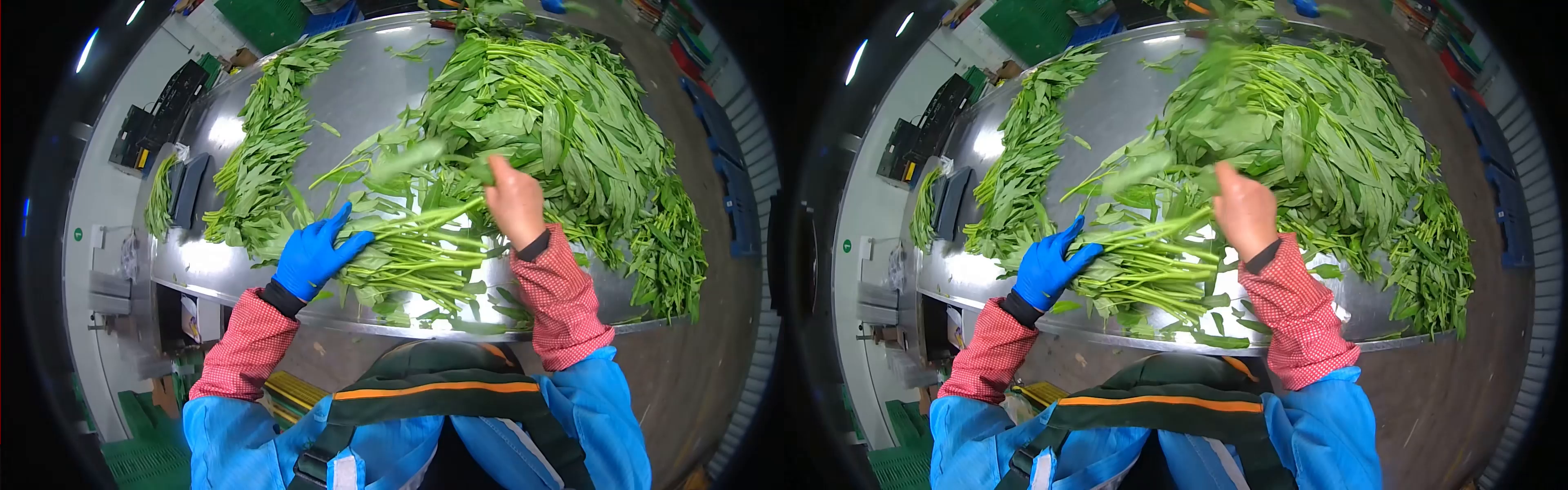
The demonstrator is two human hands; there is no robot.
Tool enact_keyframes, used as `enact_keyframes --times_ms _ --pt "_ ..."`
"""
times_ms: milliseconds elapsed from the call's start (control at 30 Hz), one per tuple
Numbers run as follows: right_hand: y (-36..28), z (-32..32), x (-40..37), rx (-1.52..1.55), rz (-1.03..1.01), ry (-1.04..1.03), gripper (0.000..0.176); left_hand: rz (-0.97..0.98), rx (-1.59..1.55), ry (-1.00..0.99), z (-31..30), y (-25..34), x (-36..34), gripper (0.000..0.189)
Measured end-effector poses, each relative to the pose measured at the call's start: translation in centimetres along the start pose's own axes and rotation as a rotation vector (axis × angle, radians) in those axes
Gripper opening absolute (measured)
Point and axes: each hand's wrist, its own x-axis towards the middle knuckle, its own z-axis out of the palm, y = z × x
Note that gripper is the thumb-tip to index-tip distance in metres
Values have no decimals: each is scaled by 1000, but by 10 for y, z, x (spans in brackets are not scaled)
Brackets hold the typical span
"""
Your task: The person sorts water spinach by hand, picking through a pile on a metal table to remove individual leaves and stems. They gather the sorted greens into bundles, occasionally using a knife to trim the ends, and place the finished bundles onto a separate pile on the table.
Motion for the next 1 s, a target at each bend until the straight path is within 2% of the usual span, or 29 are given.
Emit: enact_keyframes --times_ms 33,100,167,200,267,300,367,433,467,500,567,600,700,733,833,867,900,933,1000 --pt "8 0 -1 -43 67 110 23 -34 -59 8 4 -2 -4 56" --pt "38 3 8 179 -12 411 21 -100 -172 23 21 -14 -20 64" --pt "43 -43 2 1086 605 38 24 -249 -526 97 34 -22 -30 64" --pt "41 -54 -6 1367 485 46 25 -327 -672 135 37 -23 -34 64" --pt "54 -54 -22 1643 415 5 20 -436 -911 223 65 -29 -46 67" --pt "59 -46 -29 1762 356 -45 18 -514 -1090 153 84 -33 -54 68" --pt "54 -27 -38 1141 458 -498 25 -666 -1445 -1 117 -42 -75 71" --pt "63 12 -68 69 -212 -552 42 -701 -1512 -18 127 -42 -82 68" --pt "37 -2 -60 -171 27 -664 54 -720 -1595 14 121 -34 -79 63" --pt "30 -5 -56 -75 1 -553 52 -685 -1554 31 102 -27 -71 61" --pt "20 -10 -47 117 -51 -338 48 -689 -1529 -81 114 -30 -75 59" --pt "5 -20 -37 108 -36 -309 42 -687 -1515 -145 114 -30 -76 57" --pt "-16 -21 -20 719 219 -251 38 -667 -1526 -108 97 -17 -69 57" --pt "-22 -19 -15 983 249 -299 46 -695 -1626 -73 95 -13 -67 60" --pt "-61 -19 -14 685 279 -601 57 -791 -1709 -5 96 -7 -72 57" --pt "-61 -8 -19 671 244 -665 62 -824 -1721 -47 94 -8 -69 71" --pt "-59 4 -25 656 208 -732 67 -826 -1710 -48 92 -8 -67 70" --pt "-58 10 -34 885 192 -709 50 -830 -1700 -48 91 -7 -65 70" --pt "-48 15 -35 1049 341 -694 36 -866 -1703 -62 88 -6 -67 68"
